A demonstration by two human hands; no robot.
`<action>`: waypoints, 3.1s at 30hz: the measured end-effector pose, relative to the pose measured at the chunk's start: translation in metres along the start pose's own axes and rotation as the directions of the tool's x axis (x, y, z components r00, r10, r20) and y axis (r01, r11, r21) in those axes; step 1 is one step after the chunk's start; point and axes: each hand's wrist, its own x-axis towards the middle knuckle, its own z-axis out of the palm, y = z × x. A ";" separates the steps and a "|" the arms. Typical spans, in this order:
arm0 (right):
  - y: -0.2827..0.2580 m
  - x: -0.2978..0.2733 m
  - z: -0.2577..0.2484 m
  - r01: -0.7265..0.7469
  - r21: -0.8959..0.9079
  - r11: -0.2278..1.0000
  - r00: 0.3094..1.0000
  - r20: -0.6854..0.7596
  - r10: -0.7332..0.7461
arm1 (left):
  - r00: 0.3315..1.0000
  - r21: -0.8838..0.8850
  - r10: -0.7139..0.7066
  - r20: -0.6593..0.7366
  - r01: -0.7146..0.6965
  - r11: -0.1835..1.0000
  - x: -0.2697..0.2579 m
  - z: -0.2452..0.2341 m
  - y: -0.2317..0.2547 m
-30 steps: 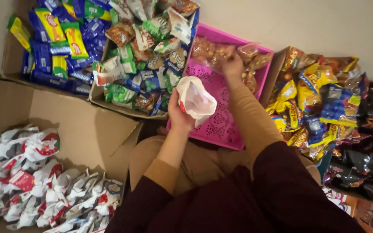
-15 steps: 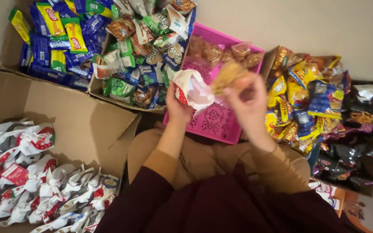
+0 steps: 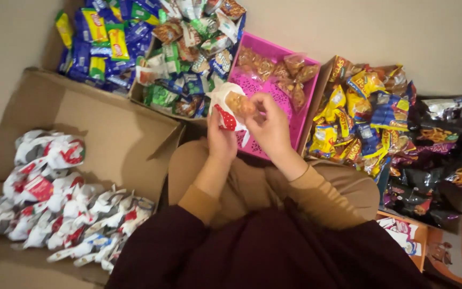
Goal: The person is sitting on the floor and packing various small snack items into small white bags.
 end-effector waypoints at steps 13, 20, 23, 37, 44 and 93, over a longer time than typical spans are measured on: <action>-0.063 -0.080 -0.003 0.185 -0.147 0.972 0.933 0.338 -0.126 | 0.738 0.723 0.343 0.582 -0.662 0.199 -0.162 -0.005 0.170; -0.067 -0.114 -0.006 0.359 -0.235 0.903 0.913 0.290 -0.287 | 0.885 0.754 0.249 0.393 -0.466 0.463 -0.197 -0.032 0.165; -0.053 -0.133 -0.005 0.532 -0.362 0.766 0.847 0.252 -0.469 | 0.894 0.728 0.256 0.368 -0.448 0.519 -0.203 -0.050 0.151; -0.013 -0.154 -0.009 0.763 -0.471 0.442 0.621 0.348 -0.702 | 0.727 0.770 0.395 0.562 -0.634 0.071 -0.227 -0.053 0.156; -0.027 -0.169 0.001 0.766 -0.485 0.422 0.631 0.444 -0.636 | 0.640 0.679 0.325 0.697 -0.734 -0.009 -0.243 -0.039 0.165; -0.028 -0.136 -0.009 0.651 -0.510 0.562 0.751 0.325 -0.576 | 0.372 0.435 0.242 0.896 -0.842 -0.319 -0.236 -0.079 0.140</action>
